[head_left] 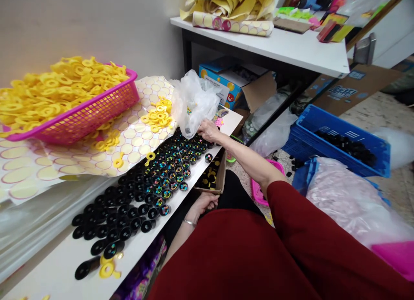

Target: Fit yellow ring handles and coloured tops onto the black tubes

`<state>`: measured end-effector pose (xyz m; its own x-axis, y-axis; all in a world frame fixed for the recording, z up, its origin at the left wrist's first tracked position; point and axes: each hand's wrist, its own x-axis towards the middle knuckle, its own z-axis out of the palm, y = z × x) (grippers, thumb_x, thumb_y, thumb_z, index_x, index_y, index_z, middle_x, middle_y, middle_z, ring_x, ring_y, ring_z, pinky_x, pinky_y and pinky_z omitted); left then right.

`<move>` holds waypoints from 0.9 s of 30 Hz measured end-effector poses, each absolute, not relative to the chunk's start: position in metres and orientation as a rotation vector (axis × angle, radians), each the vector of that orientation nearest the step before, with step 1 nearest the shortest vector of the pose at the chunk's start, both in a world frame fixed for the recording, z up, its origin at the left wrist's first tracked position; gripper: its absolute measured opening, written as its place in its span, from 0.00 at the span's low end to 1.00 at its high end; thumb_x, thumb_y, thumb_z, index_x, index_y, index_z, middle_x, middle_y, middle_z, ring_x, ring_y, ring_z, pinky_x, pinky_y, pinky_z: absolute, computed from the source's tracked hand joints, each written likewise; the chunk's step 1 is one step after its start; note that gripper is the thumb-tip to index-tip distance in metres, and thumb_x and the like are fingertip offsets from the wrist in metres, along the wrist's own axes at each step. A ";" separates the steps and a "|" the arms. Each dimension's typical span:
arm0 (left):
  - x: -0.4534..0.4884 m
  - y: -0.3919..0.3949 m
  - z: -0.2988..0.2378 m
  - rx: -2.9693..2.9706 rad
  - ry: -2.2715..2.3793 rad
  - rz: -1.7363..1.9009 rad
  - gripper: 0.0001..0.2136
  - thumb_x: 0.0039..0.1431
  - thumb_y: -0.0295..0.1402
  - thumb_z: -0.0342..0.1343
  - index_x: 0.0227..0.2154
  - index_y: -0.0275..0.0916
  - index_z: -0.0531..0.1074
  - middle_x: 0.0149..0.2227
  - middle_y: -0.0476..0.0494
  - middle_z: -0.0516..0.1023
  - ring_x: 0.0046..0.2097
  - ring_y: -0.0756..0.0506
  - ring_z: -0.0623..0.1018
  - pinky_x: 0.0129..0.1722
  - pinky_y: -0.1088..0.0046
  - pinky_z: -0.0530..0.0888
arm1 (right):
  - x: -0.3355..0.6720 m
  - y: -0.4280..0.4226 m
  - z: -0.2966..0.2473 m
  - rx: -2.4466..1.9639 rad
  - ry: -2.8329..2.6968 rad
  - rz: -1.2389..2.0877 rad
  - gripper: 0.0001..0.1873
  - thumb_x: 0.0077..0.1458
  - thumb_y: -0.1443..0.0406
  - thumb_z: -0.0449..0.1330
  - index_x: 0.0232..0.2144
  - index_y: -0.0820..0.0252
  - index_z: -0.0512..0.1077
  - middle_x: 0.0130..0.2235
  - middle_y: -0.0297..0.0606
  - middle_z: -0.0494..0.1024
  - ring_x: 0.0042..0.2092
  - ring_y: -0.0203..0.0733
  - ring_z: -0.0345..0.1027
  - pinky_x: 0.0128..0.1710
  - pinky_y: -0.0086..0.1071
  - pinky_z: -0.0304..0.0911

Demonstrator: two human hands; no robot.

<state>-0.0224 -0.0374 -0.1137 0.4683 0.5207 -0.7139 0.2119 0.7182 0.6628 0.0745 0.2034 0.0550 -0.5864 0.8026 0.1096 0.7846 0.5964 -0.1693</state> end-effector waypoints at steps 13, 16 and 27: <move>-0.022 -0.039 -0.109 0.763 1.093 0.313 0.21 0.45 0.49 0.61 0.22 0.32 0.68 0.20 0.49 0.71 0.18 0.58 0.63 0.18 0.81 0.55 | 0.072 0.199 0.057 -1.398 -2.672 0.137 0.12 0.51 0.70 0.52 0.32 0.63 0.76 0.38 0.44 0.73 0.43 0.47 0.60 0.36 0.35 0.56; -0.021 -0.039 -0.107 0.770 1.106 0.298 0.20 0.47 0.48 0.60 0.22 0.32 0.68 0.20 0.50 0.71 0.18 0.58 0.63 0.18 0.81 0.55 | 0.072 0.198 0.056 -1.362 -2.643 0.138 0.11 0.51 0.70 0.52 0.32 0.63 0.75 0.38 0.44 0.72 0.43 0.47 0.60 0.38 0.36 0.57; -0.022 -0.037 -0.107 0.813 1.127 0.210 0.12 0.62 0.39 0.52 0.32 0.32 0.69 0.26 0.52 0.70 0.23 0.57 0.67 0.22 0.80 0.67 | 0.069 0.198 0.060 -1.418 -2.666 0.113 0.10 0.49 0.69 0.54 0.31 0.63 0.76 0.36 0.45 0.72 0.35 0.44 0.62 0.34 0.35 0.60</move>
<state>-0.0223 -0.0371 -0.1065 0.4441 0.5344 -0.7191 0.2403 0.7022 0.6702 0.0690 0.1981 0.0597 -0.5538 0.8297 0.0704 0.8207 0.5582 -0.1218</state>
